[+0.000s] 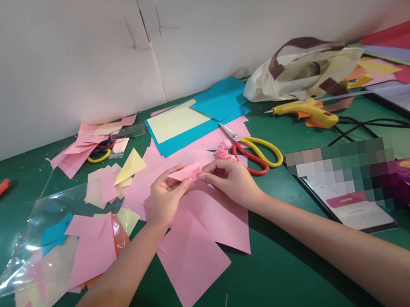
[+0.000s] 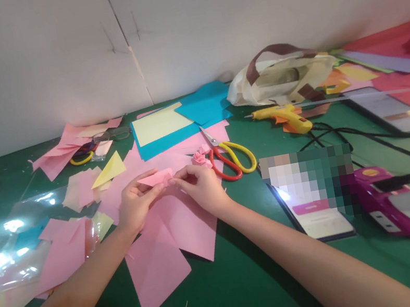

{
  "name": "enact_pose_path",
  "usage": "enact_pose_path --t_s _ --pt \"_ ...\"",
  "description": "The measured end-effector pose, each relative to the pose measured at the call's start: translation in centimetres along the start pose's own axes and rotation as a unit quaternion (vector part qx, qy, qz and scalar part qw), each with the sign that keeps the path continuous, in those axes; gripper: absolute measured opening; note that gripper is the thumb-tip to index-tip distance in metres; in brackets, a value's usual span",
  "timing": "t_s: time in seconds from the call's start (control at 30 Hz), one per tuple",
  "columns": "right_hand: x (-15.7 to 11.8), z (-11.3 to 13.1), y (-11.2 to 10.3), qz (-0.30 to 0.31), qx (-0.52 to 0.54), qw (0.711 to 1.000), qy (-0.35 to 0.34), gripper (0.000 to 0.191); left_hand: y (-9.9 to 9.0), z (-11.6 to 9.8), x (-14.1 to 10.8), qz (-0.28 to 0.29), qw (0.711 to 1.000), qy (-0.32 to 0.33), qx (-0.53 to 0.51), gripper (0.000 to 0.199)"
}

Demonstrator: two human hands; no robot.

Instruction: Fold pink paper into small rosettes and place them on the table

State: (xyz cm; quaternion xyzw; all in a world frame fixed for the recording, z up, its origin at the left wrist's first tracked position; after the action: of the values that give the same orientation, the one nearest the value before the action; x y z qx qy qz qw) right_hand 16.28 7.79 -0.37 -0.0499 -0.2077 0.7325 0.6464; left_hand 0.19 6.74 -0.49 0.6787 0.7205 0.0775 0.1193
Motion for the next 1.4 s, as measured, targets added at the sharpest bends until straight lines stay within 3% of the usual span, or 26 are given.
enact_pose_path --t_s 0.27,0.57,0.77,0.97,1.2,1.4 --pt "-0.2 0.4 -0.2 -0.019 -0.061 0.998 0.001 0.012 -0.3 0.3 0.2 -0.014 0.999 -0.011 -0.029 0.042" --pt "0.4 -0.9 0.3 0.027 0.078 0.996 0.043 0.028 -0.1 0.3 0.1 0.006 1.0 -0.005 -0.01 0.041" --pt "0.3 -0.5 0.3 0.027 0.057 0.998 0.027 0.027 0.2 -0.4 -0.1 0.022 0.998 0.032 0.045 0.036" --pt "0.1 -0.2 0.2 0.01 0.054 0.998 0.009 0.024 0.3 -0.2 0.0 0.012 1.0 0.012 0.012 0.036" --pt "-0.6 1.4 -0.3 -0.039 -0.051 0.996 -0.062 0.012 -0.3 -0.1 0.3 -0.018 1.0 0.025 -0.005 0.02" --pt "-0.9 1.8 -0.7 -0.077 -0.132 0.983 -0.098 0.007 -0.3 0.3 0.3 -0.019 0.999 -0.008 -0.027 0.037"
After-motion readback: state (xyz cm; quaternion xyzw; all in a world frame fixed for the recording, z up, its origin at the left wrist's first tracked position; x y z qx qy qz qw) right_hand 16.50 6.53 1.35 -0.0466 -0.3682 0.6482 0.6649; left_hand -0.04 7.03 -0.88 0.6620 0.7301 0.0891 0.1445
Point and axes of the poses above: each hand's wrist, its own x-axis towards the middle knuckle, its own y-axis out of the palm, z = x × y, the point moved 6 cm from there along x, towards the middle knuckle, and after that the axes turned 13 degrees about -x, right-handed, at the moved point
